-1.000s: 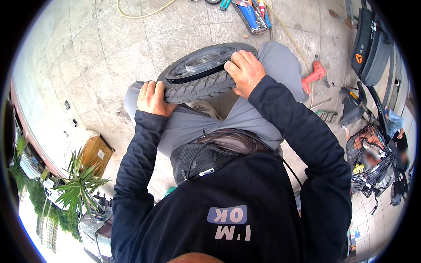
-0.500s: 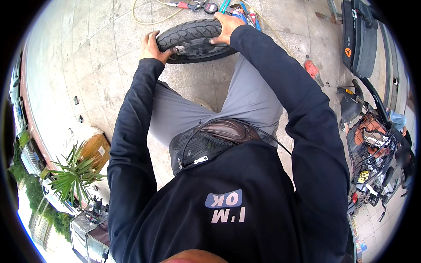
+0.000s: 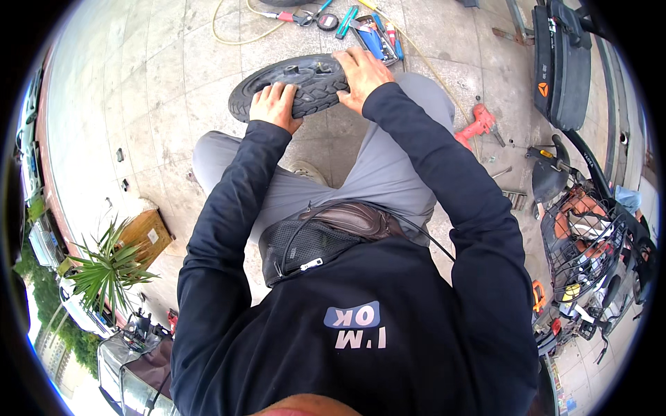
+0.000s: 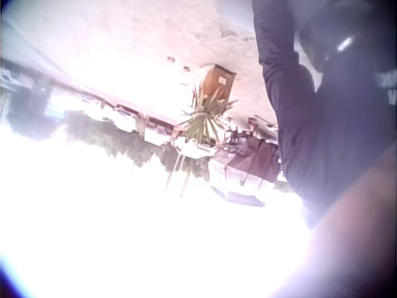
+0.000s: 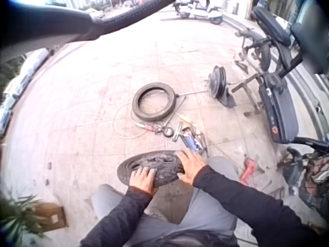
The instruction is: The person removes a tire from a scooter wheel using tire levers. They pry the tire bead over the rim edge and work around the circumference to detach the tire. After removal, the person inspects the tire and dips it into a basin of water.
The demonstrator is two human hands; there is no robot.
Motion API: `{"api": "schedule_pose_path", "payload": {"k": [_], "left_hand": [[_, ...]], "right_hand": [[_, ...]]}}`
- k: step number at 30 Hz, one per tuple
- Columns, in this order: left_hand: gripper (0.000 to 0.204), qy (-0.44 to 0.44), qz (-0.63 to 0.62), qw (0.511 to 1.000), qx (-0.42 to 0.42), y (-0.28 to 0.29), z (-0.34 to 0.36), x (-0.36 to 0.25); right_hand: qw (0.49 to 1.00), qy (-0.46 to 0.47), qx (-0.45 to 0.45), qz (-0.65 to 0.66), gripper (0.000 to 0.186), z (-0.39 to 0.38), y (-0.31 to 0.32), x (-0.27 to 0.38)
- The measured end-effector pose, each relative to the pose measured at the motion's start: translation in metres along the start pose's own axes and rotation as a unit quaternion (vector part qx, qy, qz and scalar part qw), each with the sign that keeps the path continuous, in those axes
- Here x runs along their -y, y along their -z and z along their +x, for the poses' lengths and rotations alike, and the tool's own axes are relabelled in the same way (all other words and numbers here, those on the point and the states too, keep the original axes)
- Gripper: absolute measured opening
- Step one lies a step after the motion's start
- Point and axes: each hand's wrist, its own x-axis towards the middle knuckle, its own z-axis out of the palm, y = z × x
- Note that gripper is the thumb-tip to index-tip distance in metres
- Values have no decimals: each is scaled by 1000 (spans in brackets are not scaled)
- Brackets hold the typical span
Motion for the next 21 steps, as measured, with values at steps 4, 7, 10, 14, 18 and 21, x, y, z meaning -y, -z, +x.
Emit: {"api": "schedule_pose_path", "payload": {"k": [4,7,10,14,18,21], "left_hand": [[65,-12,-66,997,49,32,13,23],[69,35,-114,984,131,67,29,34],[80,61,-70,980,174,25,16,27],[83,88,-58,989,99,11,13,8],[78,88,-42,991,87,6,11,8],[71,89,-42,990,96,10,12,-5]], "right_hand": [[988,137,58,38,91,7,-11,35],[992,128,21,1,96,17,-2,65],[992,43,116,-28,86,28,-44,44],[987,11,155,-36,81,25,-42,38],[989,-8,138,-46,70,21,-40,48],[992,-4,126,-24,70,11,-39,39]]}}
